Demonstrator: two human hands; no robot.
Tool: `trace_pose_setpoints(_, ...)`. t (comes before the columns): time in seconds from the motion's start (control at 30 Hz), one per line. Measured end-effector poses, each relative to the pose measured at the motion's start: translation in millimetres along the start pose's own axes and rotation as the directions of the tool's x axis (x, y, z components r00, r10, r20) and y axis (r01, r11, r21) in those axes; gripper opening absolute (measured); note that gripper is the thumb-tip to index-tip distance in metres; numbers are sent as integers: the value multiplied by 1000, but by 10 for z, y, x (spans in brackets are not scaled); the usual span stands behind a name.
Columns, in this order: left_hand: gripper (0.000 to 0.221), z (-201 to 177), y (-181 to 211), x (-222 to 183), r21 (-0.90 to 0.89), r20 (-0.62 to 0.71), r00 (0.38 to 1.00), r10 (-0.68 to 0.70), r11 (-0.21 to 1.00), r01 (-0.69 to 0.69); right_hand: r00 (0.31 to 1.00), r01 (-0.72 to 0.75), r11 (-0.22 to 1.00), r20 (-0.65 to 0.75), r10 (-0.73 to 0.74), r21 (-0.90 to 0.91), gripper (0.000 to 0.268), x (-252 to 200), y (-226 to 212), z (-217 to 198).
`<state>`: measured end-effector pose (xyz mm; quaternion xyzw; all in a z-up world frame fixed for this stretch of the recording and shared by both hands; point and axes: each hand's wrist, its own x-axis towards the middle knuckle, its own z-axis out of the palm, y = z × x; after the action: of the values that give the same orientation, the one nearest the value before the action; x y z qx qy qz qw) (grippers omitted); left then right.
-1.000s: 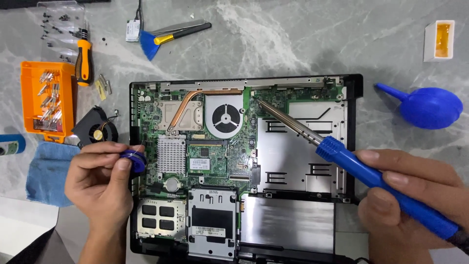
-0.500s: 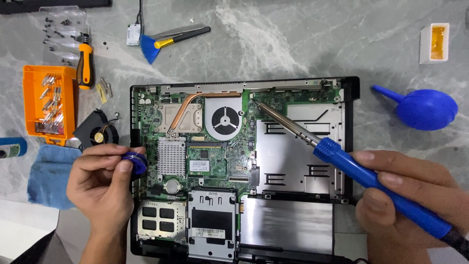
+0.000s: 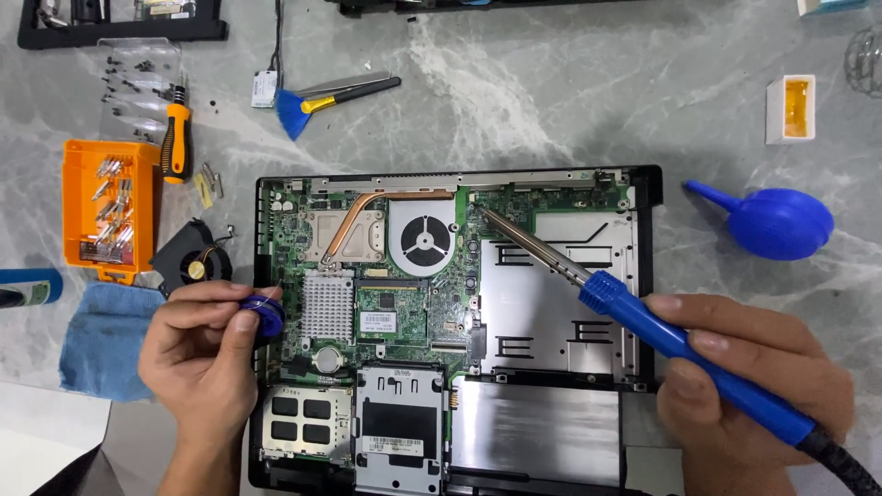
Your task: Soldering connections and components on a laptop motherboard using a soldering iron and a spudger.
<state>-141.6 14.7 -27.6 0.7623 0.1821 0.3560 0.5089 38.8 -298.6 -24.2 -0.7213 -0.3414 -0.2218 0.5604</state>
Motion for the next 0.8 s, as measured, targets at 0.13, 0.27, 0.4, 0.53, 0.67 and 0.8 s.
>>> trace_pose_setpoints(0.13, 13, 4, -1, -3, 8, -4, 1000, -8, 1000, 8, 1000, -17, 1000, -3, 17, 22, 21, 3, -7, 14)
trace_pose_setpoints(0.27, 13, 0, -9, -9, -2, -5, 1000, -7, 1000, 7, 999, -24, 998, -25, 26, 52, 20, -5, -28, 26)
trace_pose_setpoints(0.4, 13, 4, 2, -8, 8, -8, 1000, -16, 1000, 16, 1000, -19, 998, -3, 19, 54, 19, 4, -23, 15)
trace_pose_setpoints(0.53, 13, 2, -15, -11, -10, -15, 1000, -18, 1000, 18, 998, -66, 998, 15, 66, 15, 17, 3, -45, -3)
trace_pose_setpoints(0.67, 13, 2, -17, -12, 0, -13, 1000, -17, 1000, 17, 1000, -26, 999, 14, 25, 37, 18, 11, -18, -7)
trace_pose_setpoints(0.8, 13, -15, -28, -21, 2, -13, 1000, -25, 1000, 25, 999, -29, 997, -21, 30, 70, 16, -25, 16, 14)
